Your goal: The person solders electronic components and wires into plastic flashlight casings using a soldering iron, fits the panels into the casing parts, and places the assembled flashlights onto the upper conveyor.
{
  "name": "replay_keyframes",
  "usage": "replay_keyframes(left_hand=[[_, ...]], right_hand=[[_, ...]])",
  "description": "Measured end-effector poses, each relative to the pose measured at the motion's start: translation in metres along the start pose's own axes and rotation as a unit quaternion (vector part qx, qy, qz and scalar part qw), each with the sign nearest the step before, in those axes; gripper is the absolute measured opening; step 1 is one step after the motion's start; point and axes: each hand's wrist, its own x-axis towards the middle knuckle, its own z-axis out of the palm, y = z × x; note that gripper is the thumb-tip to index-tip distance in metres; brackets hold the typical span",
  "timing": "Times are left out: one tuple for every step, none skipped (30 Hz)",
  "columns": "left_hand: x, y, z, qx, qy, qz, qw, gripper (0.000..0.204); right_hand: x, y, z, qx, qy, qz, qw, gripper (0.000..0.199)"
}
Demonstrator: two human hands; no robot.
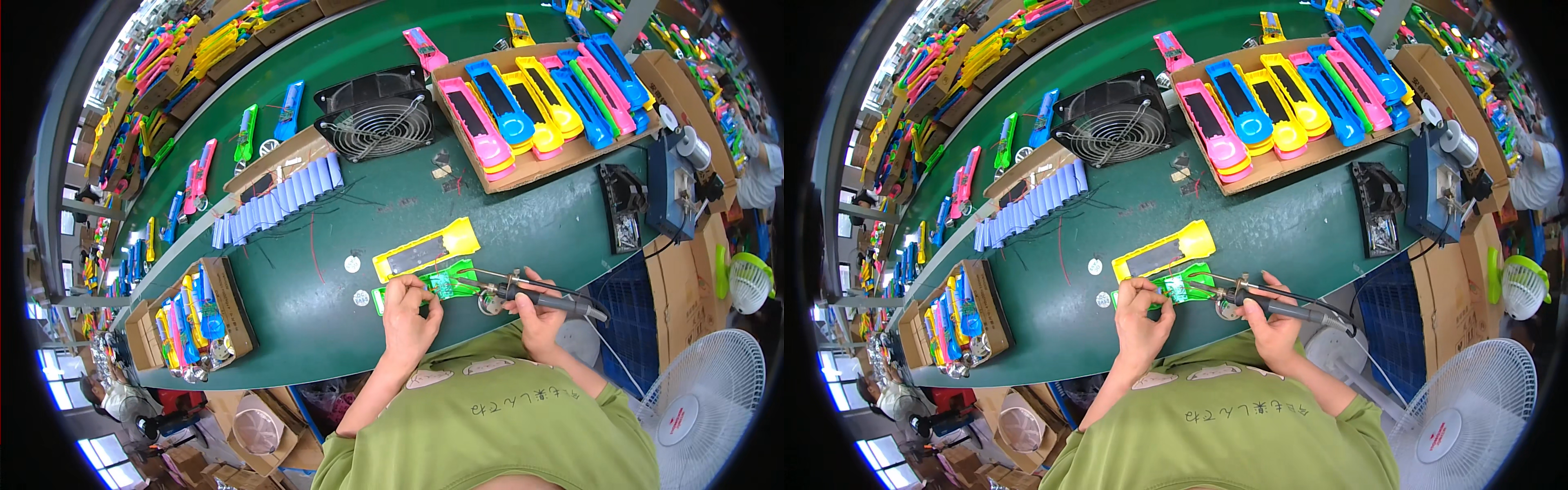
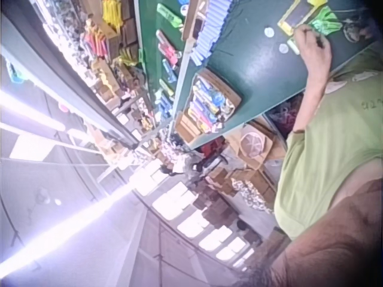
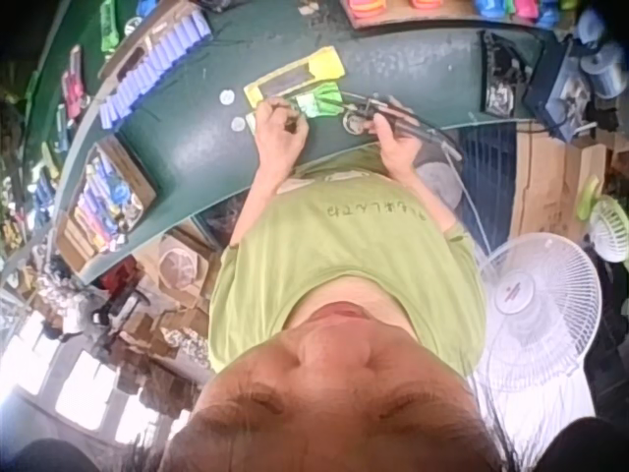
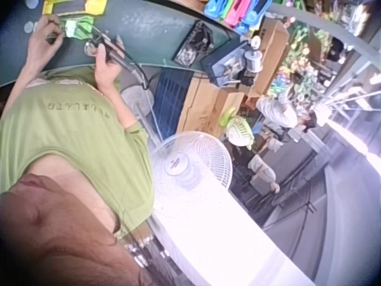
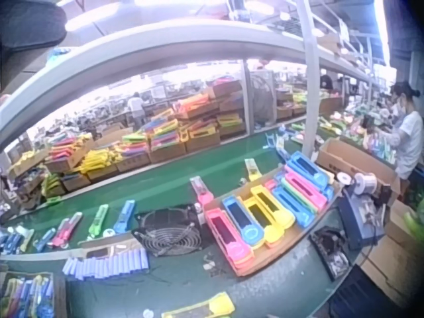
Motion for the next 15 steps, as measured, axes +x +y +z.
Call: replay_keyframes(left_hand=[[0.001,0.000,0.000,0.000,0.002,0.001,1.000,0.012],[0.001,-0.001,0.000,0.002,-0.001,0.002,1.000,0.012],[0.001,-0.001,0.000,0.003,-0.005,0.004,1.000,0.012],[0.002,0.000,0.000,0.003,-0.003,0.004,1.000,0.012],[0.002,0.000,0.000,0.007,-0.003,0.009,1.000,0.012],[0.003,0.001,0.000,0.012,-0.004,0.013,1.000,0.012],[0.003,0.000,0.000,0.012,-0.003,0.014,1.000,0.012],[0.002,0.000,0.000,0.012,-0.005,0.012,1.000,0.012],[0.002,0.000,0.000,0.012,-0.006,0.010,1.000,0.013],[0.002,0.000,-0.001,0.013,-0.006,0.011,1.000,0.013],[0.002,0.000,-0.004,-0.012,-0.008,0.019,1.000,0.014],[0.002,-0.001,-0.007,-0.036,-0.011,0.027,0.999,0.014],[-0.001,-0.005,-0.013,-0.035,-0.010,0.027,0.999,0.014],[-0.005,-0.012,-0.023,-0.004,-0.029,0.088,0.996,0.018],[-0.010,-0.019,-0.036,0.027,-0.048,0.147,0.988,0.022]], right_hand=[[0.000,-0.003,0.002,0.022,0.017,0.005,1.000,0.021],[-0.001,-0.005,0.004,0.044,0.033,0.011,0.998,0.021],[-0.001,-0.005,0.004,0.044,0.032,0.010,0.998,0.021],[-0.002,-0.006,0.004,0.043,0.031,0.008,0.999,0.021],[-0.002,-0.006,0.004,0.042,0.031,0.007,0.999,0.021],[-0.003,-0.005,0.004,0.042,0.030,0.007,0.999,0.021],[-0.004,-0.002,0.003,0.029,0.017,-0.007,0.999,0.021],[-0.004,0.001,0.002,0.017,0.004,-0.021,1.000,0.022],[-0.004,0.004,0.001,0.017,0.004,-0.021,1.000,0.022],[-0.004,0.007,0.000,0.003,-0.007,-0.032,0.999,0.021],[-0.004,0.008,-0.001,-0.012,-0.018,-0.043,0.999,0.021],[-0.004,0.008,-0.002,-0.011,-0.018,-0.043,0.999,0.021],[-0.004,0.007,-0.001,0.003,-0.022,-0.039,0.999,0.021],[-0.003,0.006,-0.002,0.017,-0.024,-0.035,0.999,0.020],[-0.004,0.004,0.000,0.017,-0.022,-0.034,0.999,0.020]])
